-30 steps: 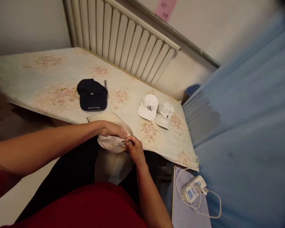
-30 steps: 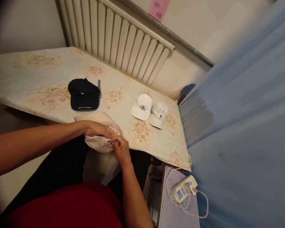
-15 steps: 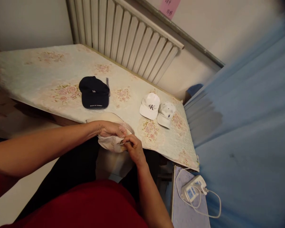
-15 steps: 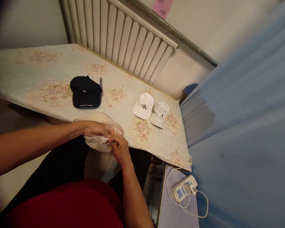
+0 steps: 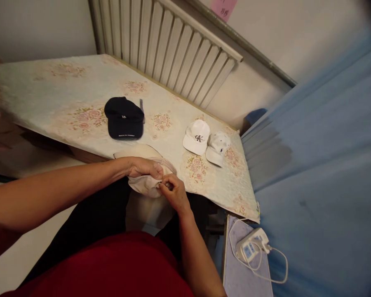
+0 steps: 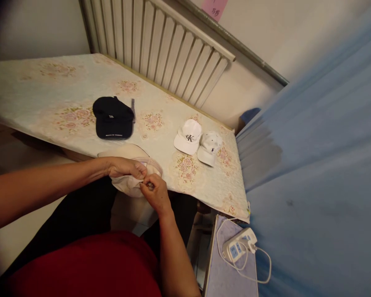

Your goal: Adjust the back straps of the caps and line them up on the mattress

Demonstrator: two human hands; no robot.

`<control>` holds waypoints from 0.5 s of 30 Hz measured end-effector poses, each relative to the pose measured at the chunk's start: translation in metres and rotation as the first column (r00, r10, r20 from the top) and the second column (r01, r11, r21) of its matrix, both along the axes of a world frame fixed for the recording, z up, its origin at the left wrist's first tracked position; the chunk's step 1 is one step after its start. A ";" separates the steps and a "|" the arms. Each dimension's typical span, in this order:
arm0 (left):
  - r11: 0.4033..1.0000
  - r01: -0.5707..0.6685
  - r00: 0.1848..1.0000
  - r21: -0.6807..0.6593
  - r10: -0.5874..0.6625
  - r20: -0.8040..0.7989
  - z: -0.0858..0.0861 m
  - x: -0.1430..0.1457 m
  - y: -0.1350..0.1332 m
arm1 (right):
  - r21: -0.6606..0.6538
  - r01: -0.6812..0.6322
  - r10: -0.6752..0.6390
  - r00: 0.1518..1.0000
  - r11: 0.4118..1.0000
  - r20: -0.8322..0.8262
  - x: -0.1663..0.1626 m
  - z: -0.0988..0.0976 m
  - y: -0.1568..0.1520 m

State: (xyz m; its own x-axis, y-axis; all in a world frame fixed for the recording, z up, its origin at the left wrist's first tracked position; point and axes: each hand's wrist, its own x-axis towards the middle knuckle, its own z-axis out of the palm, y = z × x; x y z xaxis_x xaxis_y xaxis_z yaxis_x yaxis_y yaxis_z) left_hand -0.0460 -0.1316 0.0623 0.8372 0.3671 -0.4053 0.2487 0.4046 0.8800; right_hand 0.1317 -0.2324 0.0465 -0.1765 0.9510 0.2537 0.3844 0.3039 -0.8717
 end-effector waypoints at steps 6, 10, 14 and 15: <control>0.999 -0.029 0.999 0.040 0.028 0.032 -0.008 0.000 0.001 | 0.031 0.029 -0.031 0.999 0.999 0.043 -0.002 -0.003 0.002; 0.997 -0.041 0.998 0.062 0.039 0.044 -0.013 0.000 0.004 | 0.064 0.038 -0.041 0.998 0.997 0.055 -0.003 -0.003 0.005; 0.996 -0.056 0.997 0.069 0.052 0.058 -0.021 0.000 0.005 | 0.067 0.039 -0.045 0.996 0.997 0.082 -0.003 -0.004 0.007; 0.996 -0.060 0.997 0.069 0.056 0.059 -0.022 0.000 0.005 | 0.062 0.041 -0.046 0.994 0.997 0.094 -0.003 -0.005 0.008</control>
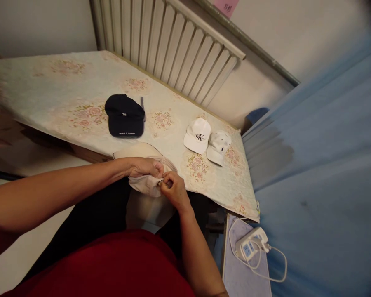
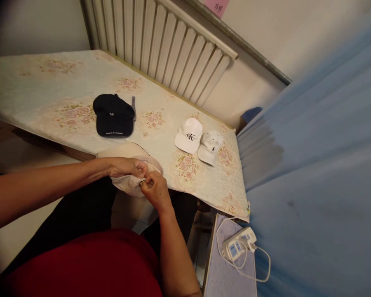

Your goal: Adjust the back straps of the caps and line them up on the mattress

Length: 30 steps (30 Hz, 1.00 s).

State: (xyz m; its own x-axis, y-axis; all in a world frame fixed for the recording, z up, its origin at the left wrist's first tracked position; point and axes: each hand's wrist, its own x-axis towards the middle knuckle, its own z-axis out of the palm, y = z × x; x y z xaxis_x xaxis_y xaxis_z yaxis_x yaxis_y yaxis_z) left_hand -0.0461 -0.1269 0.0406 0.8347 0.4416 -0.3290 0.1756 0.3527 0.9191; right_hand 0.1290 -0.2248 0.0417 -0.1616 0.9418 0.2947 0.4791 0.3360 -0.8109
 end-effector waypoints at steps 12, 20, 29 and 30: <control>0.998 -0.048 0.998 0.041 0.050 -0.046 0.014 0.004 -0.011 | -0.026 0.045 -0.041 0.991 0.999 0.131 -0.002 0.000 0.001; 0.996 -0.062 0.997 0.060 0.065 -0.038 0.014 0.003 -0.012 | -0.012 0.045 -0.043 0.989 0.999 0.142 -0.001 -0.008 0.002; 0.998 -0.053 0.998 0.035 0.054 -0.037 0.005 -0.001 -0.005 | -0.061 -0.041 0.046 0.996 0.997 0.072 0.003 -0.006 0.000; 0.998 -0.053 0.998 0.037 0.054 -0.035 0.005 -0.001 -0.005 | -0.067 -0.040 0.044 0.997 0.997 0.067 0.003 -0.006 -0.001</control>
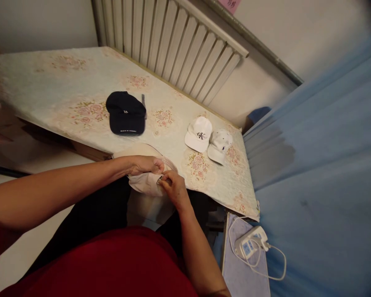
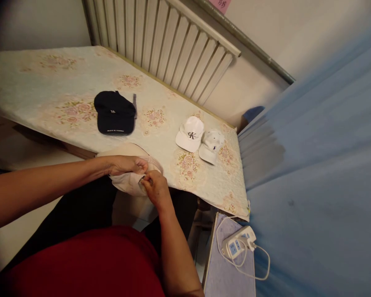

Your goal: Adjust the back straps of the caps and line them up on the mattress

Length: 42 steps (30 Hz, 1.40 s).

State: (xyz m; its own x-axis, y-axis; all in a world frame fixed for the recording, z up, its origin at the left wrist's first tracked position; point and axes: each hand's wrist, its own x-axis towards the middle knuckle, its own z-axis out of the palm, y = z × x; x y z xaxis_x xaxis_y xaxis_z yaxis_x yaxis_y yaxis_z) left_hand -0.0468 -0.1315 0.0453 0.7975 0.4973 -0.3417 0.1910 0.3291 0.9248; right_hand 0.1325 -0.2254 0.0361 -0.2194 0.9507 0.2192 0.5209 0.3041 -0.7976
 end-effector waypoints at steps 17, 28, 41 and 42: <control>0.989 -0.091 0.994 -0.118 0.098 0.052 0.014 0.005 -0.008 | 0.191 0.226 -0.261 0.948 0.955 0.184 -0.011 -0.009 0.000; 0.982 -0.092 0.995 -0.167 0.098 0.025 0.004 0.004 -0.005 | 0.163 0.098 -0.100 0.995 0.982 0.007 -0.003 -0.011 -0.004; 0.989 -0.137 0.989 -0.060 0.133 -0.060 0.005 0.005 -0.006 | -0.065 0.108 -0.115 0.986 0.992 -0.118 0.002 0.001 0.000; 0.989 -0.142 0.988 -0.040 0.140 -0.069 0.006 0.006 -0.006 | -0.084 0.119 -0.128 0.986 0.989 -0.111 0.002 0.002 0.001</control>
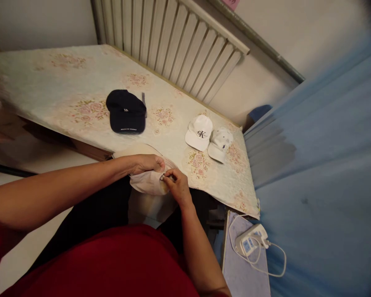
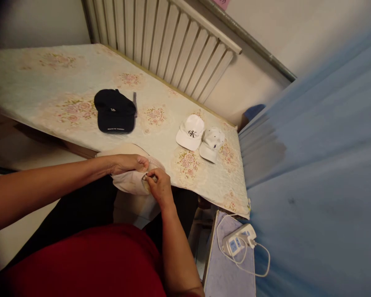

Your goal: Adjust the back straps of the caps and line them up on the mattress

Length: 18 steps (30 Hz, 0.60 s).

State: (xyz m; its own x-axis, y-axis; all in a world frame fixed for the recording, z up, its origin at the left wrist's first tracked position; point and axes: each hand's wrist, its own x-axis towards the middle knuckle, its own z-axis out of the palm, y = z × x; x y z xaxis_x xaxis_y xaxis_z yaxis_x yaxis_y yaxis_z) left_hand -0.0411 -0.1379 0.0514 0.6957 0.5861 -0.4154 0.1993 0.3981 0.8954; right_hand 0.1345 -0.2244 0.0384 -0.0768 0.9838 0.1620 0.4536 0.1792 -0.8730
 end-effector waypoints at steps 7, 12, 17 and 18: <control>0.995 -0.015 0.998 0.103 0.021 -0.062 0.006 0.004 -0.004 | -0.098 0.115 -0.112 0.993 0.989 0.033 -0.002 0.003 0.005; 0.992 0.004 0.997 0.123 0.005 -0.074 0.006 0.002 -0.006 | -0.090 0.107 -0.099 0.991 0.990 0.089 -0.001 -0.001 0.006; 0.986 0.062 0.998 0.155 -0.058 -0.029 0.003 -0.002 -0.009 | -0.033 0.112 -0.106 0.982 0.993 0.157 -0.001 0.001 0.004; 0.980 0.073 0.997 0.187 -0.067 -0.036 0.002 -0.002 -0.010 | -0.027 0.117 -0.111 0.981 0.993 0.162 -0.001 0.001 0.003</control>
State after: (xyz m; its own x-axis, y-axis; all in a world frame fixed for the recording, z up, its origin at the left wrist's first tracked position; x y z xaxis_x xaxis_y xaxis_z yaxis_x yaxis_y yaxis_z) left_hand -0.0430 -0.1475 0.0531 0.7270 0.6059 -0.3230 0.2481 0.2068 0.9464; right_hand 0.1335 -0.2209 0.0398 0.0142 0.9926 0.1209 0.6031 0.0879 -0.7928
